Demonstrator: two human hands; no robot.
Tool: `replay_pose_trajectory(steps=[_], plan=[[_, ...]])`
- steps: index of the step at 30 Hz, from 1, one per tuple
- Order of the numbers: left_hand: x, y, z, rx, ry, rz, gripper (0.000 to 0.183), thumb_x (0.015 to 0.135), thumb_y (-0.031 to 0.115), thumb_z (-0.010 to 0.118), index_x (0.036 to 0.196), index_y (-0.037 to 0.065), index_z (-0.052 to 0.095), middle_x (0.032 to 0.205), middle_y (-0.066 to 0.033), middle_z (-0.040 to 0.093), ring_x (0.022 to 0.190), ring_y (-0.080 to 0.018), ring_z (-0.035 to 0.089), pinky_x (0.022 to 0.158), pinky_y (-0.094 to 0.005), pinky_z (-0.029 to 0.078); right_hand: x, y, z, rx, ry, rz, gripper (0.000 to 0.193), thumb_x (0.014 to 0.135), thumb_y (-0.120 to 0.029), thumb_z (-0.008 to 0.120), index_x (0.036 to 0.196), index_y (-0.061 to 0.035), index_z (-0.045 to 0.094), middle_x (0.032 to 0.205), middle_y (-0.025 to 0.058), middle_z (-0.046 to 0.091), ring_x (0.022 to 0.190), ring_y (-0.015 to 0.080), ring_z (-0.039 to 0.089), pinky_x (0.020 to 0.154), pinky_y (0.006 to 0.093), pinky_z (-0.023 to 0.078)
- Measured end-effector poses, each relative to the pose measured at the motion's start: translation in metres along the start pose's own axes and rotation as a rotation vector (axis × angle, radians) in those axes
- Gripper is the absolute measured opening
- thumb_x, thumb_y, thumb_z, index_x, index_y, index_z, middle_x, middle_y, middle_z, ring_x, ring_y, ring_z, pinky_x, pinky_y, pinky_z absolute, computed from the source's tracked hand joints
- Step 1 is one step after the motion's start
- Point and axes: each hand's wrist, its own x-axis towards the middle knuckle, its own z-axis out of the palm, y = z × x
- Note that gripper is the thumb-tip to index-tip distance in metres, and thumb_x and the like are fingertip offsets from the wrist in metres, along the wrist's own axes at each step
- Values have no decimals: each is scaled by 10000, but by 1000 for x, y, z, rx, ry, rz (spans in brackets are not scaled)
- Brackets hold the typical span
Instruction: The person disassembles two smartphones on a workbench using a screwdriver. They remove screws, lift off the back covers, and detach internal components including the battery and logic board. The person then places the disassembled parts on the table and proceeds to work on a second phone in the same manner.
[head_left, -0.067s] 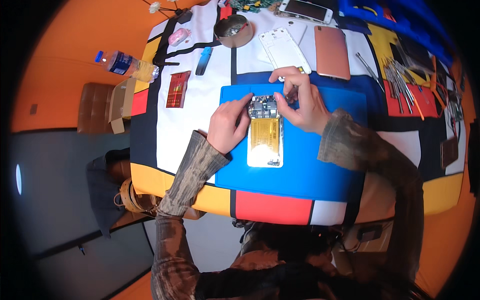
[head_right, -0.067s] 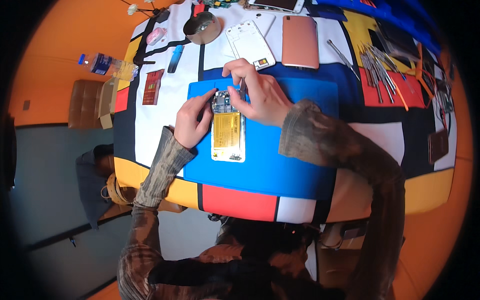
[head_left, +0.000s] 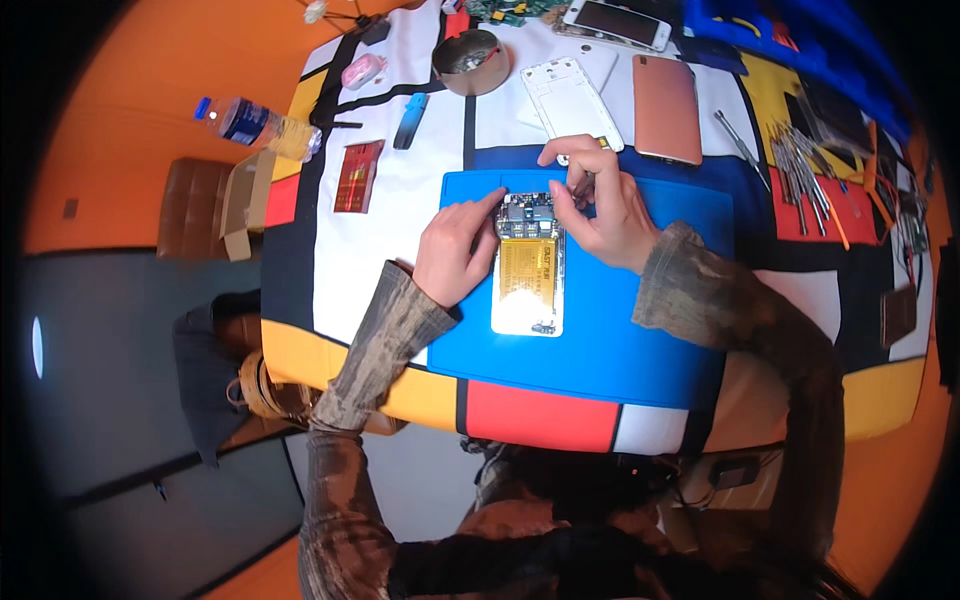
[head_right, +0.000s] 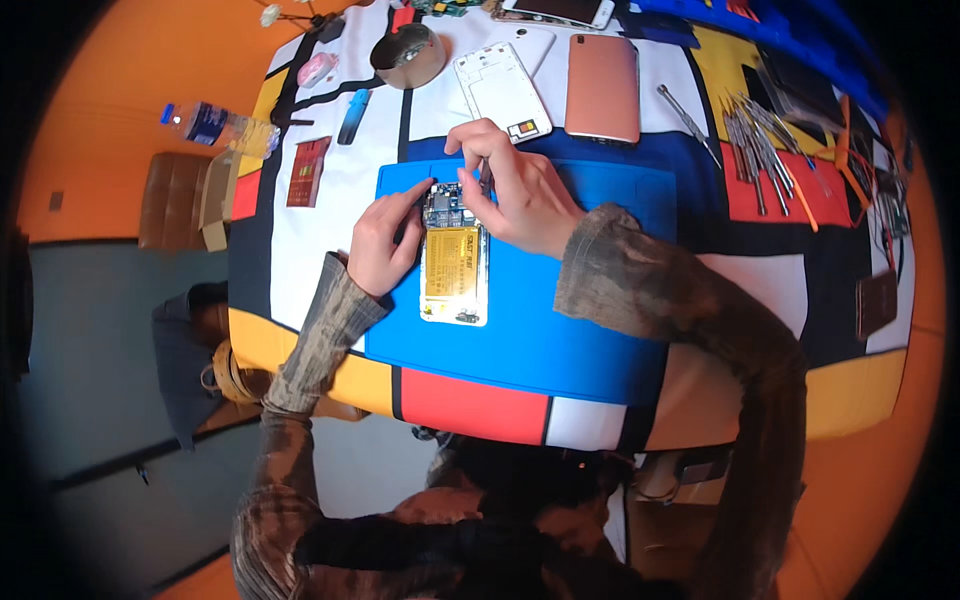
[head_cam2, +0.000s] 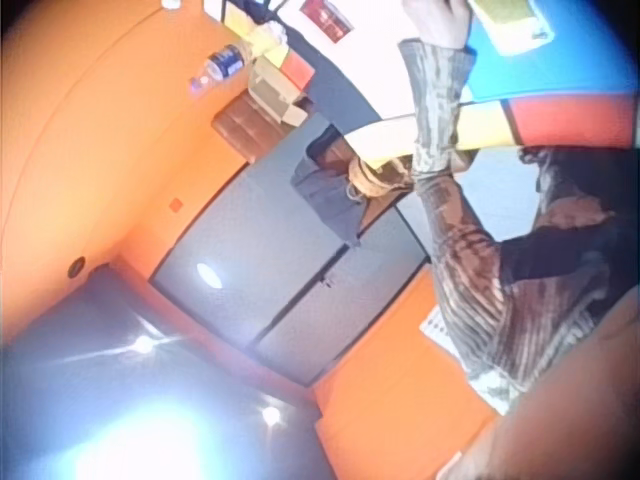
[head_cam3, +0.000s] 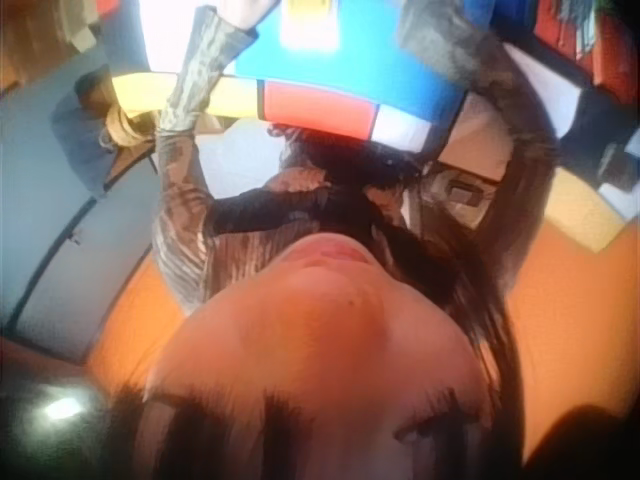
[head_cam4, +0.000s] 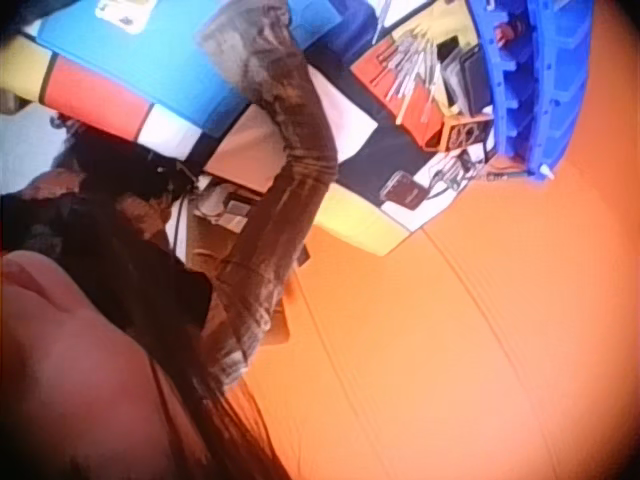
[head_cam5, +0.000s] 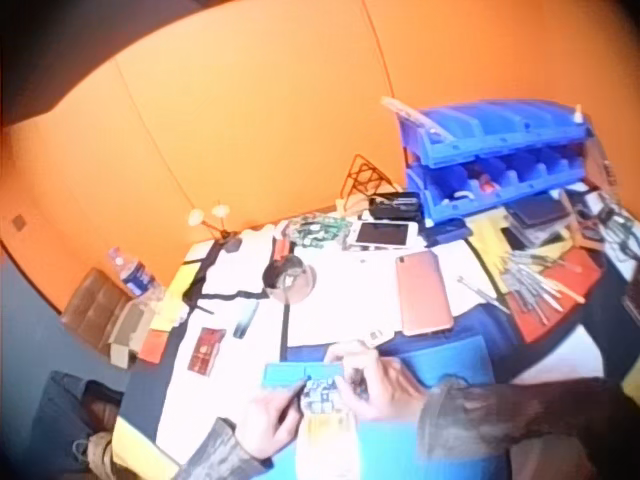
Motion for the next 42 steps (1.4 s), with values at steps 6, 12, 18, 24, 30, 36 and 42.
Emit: replay_pose_trajectory(steps=[6, 12, 18, 24, 30, 36, 42], plan=[[0, 1, 1, 15, 8, -36, 399, 814, 15, 504, 1205, 43, 577, 864, -168, 632, 762, -308, 603, 720, -371, 481, -2, 2, -4, 78, -26, 30, 404, 728, 119, 529, 1018, -44, 301, 1158, 155, 509, 615, 109, 508, 570, 257, 458], [2, 2, 1, 22, 21, -50, 342, 841, 55, 499, 1175, 54, 572, 857, -171, 630, 767, -319, 612, 718, -390, 481, 3, 1, 0, 75, 35, 42, 363, 786, 52, 578, 1034, -43, 330, 1083, 125, 530, 607, 234, 598, 537, 324, 479], [10, -6, 1, -86, -55, -225, 269, 887, 140, 449, 1115, 90, 583, 686, -127, 587, 635, -261, 595, 624, -361, 465, -1, 3, -3, 58, 6, 14, 396, 746, 117, 533, 1038, -43, 320, 1147, 158, 500, 591, 191, 555, 544, 274, 455], [19, -6, 2, -33, -44, -176, 205, 884, 158, 471, 1040, 103, 592, 650, -110, 603, 601, -281, 616, 570, -376, 469, -1, 1, -2, 12, 4, 26, 367, 780, 84, 568, 1009, -45, 312, 1146, 144, 519, 631, 117, 554, 566, 274, 471], [15, -7, 3, 26, -13, -41, 223, 874, 106, 489, 1077, 102, 581, 664, -107, 615, 594, -263, 623, 564, -368, 490, -3, 8, -3, 69, -17, -77, 379, 798, 83, 554, 1044, -54, 300, 1142, 159, 522, 643, 67, 512, 566, 206, 440], [12, -12, 3, -18, -1, 10, 241, 868, 95, 490, 1087, 98, 592, 689, -109, 630, 607, -257, 630, 580, -357, 501, -6, 10, -1, 16, 2, -61, 337, 809, 66, 507, 1044, -60, 300, 1180, 174, 494, 646, 53, 457, 554, 196, 407], [12, -13, 4, -2, -6, 3, 238, 885, 113, 481, 1091, 100, 599, 695, -119, 635, 602, -258, 628, 579, -354, 500, -3, 9, -7, 68, -41, -108, 345, 813, 62, 530, 1047, -54, 305, 1183, 188, 484, 637, 38, 411, 558, 181, 391]])
